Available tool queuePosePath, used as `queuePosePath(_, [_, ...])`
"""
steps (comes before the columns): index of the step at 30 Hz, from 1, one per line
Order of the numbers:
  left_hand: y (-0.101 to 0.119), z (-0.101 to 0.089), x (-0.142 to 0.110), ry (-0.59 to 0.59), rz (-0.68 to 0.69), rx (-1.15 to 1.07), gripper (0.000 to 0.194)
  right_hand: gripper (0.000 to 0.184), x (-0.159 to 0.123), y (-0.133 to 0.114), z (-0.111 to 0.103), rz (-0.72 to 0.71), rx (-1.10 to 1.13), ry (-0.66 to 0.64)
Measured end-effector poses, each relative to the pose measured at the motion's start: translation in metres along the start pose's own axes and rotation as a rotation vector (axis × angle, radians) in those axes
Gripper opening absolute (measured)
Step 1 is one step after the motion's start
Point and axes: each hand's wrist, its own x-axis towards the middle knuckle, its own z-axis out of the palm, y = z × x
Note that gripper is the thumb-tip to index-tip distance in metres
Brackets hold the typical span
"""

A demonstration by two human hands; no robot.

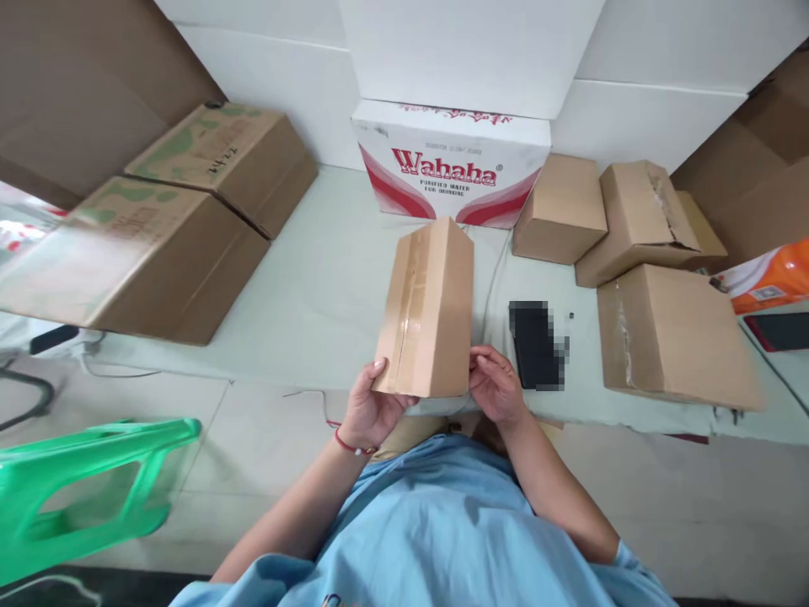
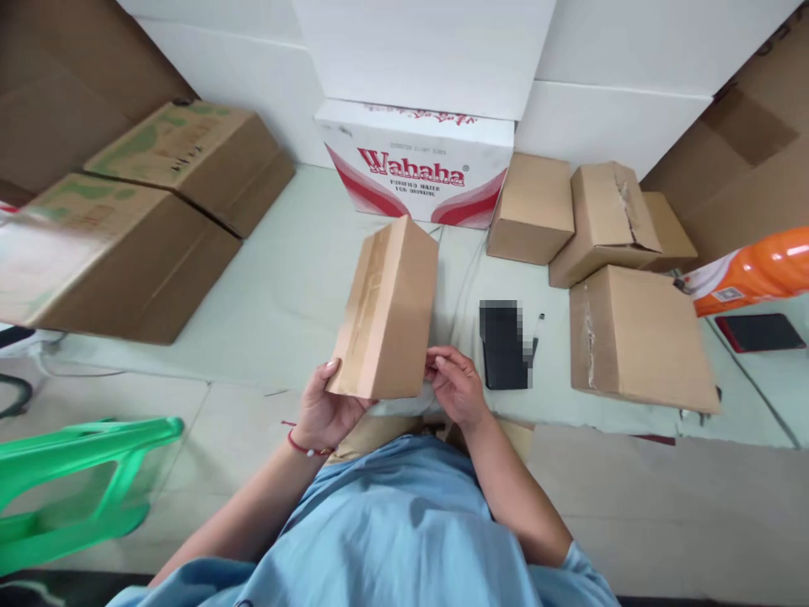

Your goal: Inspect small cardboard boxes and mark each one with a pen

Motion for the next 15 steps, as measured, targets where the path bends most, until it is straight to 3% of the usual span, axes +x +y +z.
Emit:
queuePosePath(6, [-0.008,0.022,0.007,-0.005,-0.211,-0.189,0.055,0.042,0.006,0.002,-0.002,-0.012,0.079,0.041])
queuePosePath(10, [0.002,0.04,0.006,-0.036,-0.295,-0.199,0.06,0.047,0.009,0.0,0.0,-0.015,0.075,-0.005])
queuePosePath(15, [0.026,0.068,-0.001,-0.023,-0.201,-0.142,0.063,0.045,0.009,-0.002,0.001,0.0,0.165,-0.039])
